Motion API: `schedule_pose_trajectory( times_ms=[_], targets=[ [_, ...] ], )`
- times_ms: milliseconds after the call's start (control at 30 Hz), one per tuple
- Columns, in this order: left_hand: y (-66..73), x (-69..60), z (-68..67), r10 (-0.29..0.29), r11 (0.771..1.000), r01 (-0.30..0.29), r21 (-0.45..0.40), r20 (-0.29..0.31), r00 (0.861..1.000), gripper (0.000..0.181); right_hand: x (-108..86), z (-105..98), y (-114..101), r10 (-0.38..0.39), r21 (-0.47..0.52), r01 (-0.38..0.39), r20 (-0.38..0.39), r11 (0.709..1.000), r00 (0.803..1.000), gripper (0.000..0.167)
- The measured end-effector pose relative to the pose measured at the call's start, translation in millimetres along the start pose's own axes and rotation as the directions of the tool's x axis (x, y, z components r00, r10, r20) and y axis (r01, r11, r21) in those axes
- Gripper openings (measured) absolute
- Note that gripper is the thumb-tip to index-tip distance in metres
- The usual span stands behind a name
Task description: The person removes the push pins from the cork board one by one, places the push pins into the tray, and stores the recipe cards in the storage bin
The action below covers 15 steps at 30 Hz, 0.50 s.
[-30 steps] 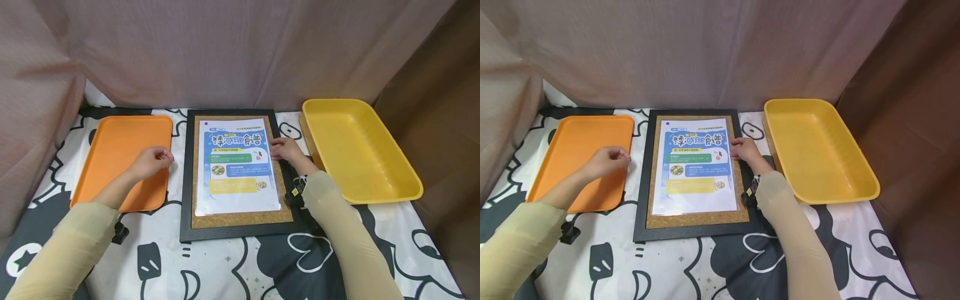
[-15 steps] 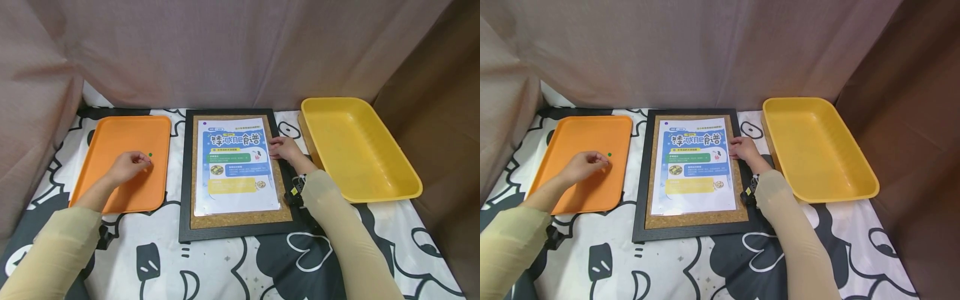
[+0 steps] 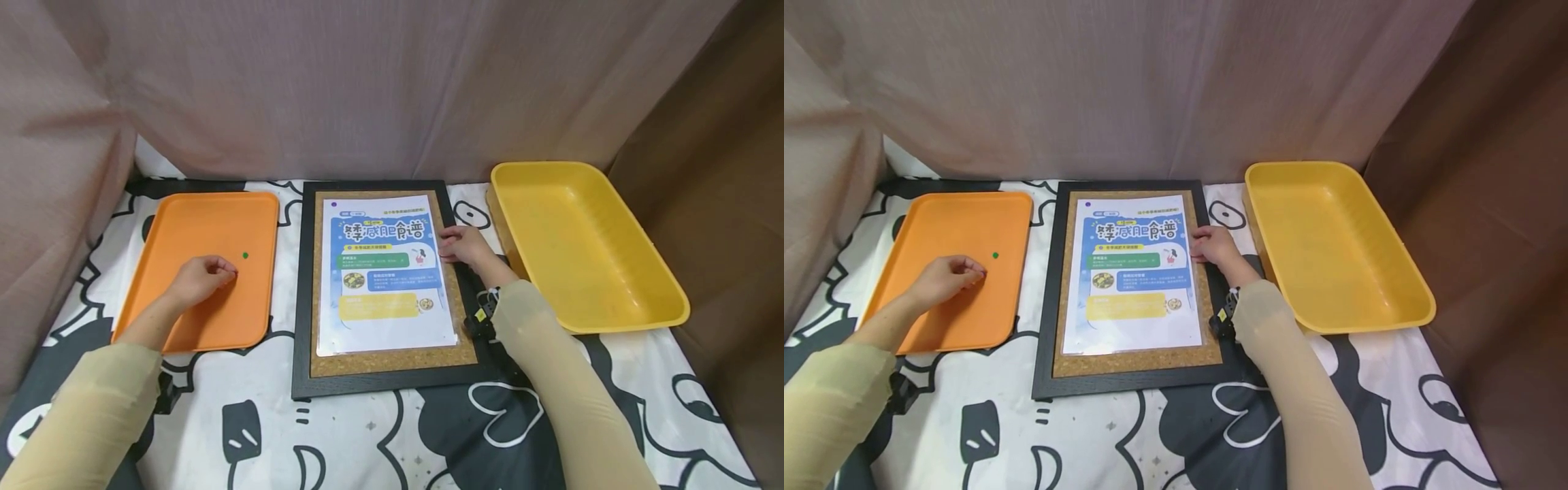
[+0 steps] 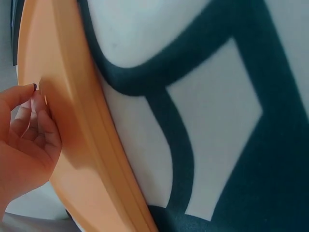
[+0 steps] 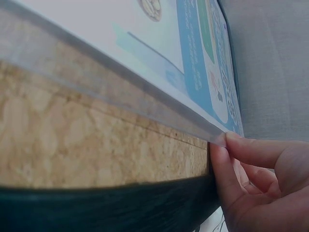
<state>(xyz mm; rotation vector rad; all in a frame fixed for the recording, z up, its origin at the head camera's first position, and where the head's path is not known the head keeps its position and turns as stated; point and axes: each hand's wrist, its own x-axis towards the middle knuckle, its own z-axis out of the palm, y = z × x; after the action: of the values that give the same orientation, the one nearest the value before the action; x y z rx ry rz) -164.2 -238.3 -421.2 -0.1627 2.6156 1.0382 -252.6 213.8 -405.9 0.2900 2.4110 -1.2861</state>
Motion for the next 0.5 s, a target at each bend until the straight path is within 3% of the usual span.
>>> schedule_pose_trajectory(
  times_ms=[500],
  targets=[
    [0.9,-2.5,-0.9,0.022,1.000,-0.022,0.010,-0.016,1.000,0.021,3.5,2.0,1.8,-0.007,0.038,0.008,-0.018,0.999,1.000,0.049]
  ],
)
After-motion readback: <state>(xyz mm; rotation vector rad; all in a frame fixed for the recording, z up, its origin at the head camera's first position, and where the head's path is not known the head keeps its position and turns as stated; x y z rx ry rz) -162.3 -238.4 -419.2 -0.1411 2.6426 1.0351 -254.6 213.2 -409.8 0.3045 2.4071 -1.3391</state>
